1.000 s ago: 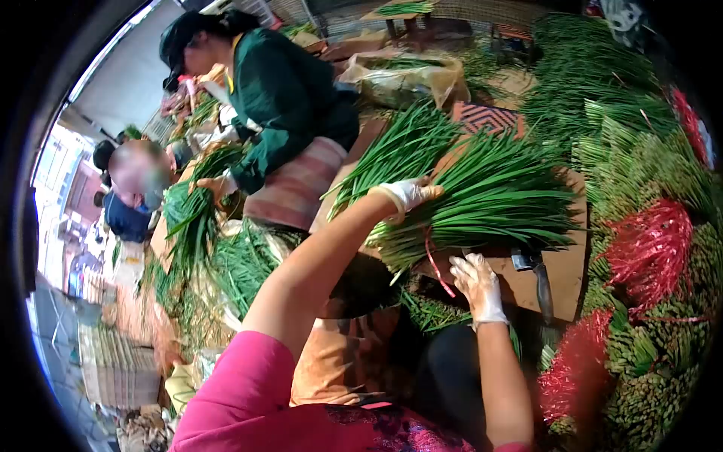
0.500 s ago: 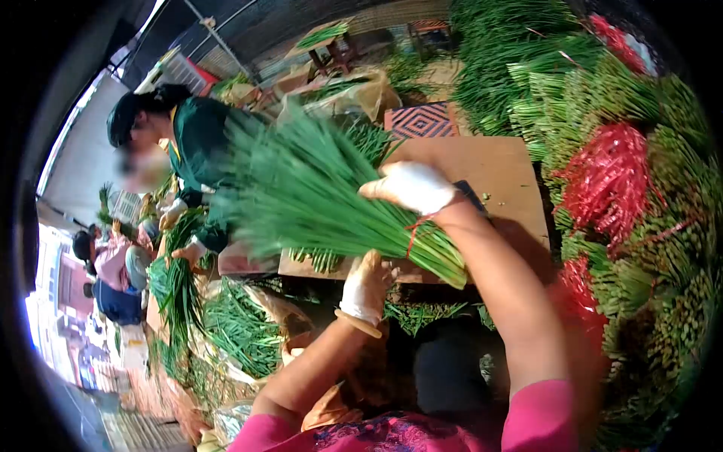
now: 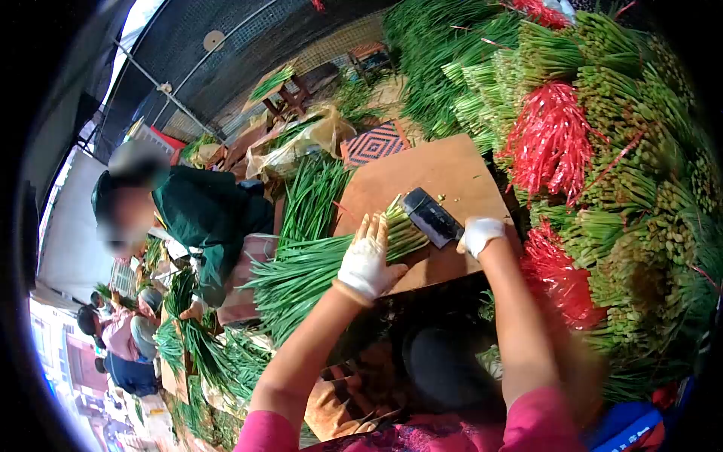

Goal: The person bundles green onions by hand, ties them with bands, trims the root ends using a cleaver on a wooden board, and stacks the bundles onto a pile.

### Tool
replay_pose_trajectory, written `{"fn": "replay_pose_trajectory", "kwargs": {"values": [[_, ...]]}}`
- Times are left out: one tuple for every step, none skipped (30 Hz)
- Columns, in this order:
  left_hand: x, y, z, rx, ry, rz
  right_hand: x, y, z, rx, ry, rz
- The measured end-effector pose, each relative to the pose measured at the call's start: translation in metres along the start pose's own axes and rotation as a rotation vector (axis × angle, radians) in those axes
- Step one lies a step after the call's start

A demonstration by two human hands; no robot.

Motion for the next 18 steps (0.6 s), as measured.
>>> {"fn": "replay_pose_trajectory", "kwargs": {"values": [[0.013,-0.005,0.007,0.051,-0.142,-0.070,0.005,0.002,0.017,-0.008,0.072,-0.003],[0.024,-0.008,0.015,0.118,-0.292,-0.135,0.012,0.007,0.035,0.079,0.114,0.021],[0.033,-0.011,0.022,0.188,-0.439,-0.202,0.012,0.009,0.038,0.168,0.159,0.043],[0.041,-0.014,0.026,0.212,-0.416,-0.262,0.016,0.013,0.041,0.183,0.156,0.049],[0.050,-0.016,0.022,0.258,-0.547,-0.243,0.014,0.013,0.039,0.199,0.148,0.057],[0.062,-0.018,0.013,0.304,-0.681,-0.225,0.009,0.011,0.035,0.216,0.137,0.064],[0.072,-0.021,0.007,0.349,-0.811,-0.209,0.005,0.011,0.029,0.282,0.110,0.062],[0.080,-0.022,0.006,0.376,-0.860,-0.158,-0.003,0.009,0.018,0.346,0.083,0.059],[0.086,-0.023,0.005,0.354,-0.887,-0.154,-0.008,0.009,0.010,0.411,0.054,0.056],[0.091,-0.024,0.004,0.332,-0.914,-0.151,-0.012,0.010,0.007,0.412,0.133,0.016],[0.094,-0.024,0.005,0.310,-0.944,-0.147,-0.013,0.012,0.013,0.500,0.213,-0.019],[0.093,-0.031,0.008,0.142,-0.899,-0.183,-0.014,0.014,0.020,0.588,0.295,-0.053],[0.091,-0.038,0.011,0.015,-0.850,-0.232,-0.012,0.016,0.024,0.676,0.376,-0.090],[0.088,-0.044,0.014,-0.114,-0.800,-0.282,-0.029,0.012,0.013,0.880,0.171,-0.086],[0.084,-0.051,0.021,-0.241,-0.748,-0.331,-0.040,0.007,0.008,0.884,0.200,-0.111],[0.081,-0.067,0.046,-0.235,-0.581,-0.205,-0.050,0.002,0.003,0.887,0.228,-0.136],[0.081,-0.068,0.044,-0.233,-0.585,-0.212,-0.057,0.000,0.003,0.915,0.204,-0.169],[0.082,-0.068,0.043,-0.233,-0.589,-0.219,-0.062,-0.003,0.003,0.813,0.281,-0.202]]}}
Point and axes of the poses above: each hand's wrist, its own x-axis towards the middle knuckle, its own z-axis out of the palm, y = z × x, the point moved 3 cm from there along x, towards the middle knuckle, and after that the axes turned 10 degrees about z, right-handed, at the moved point
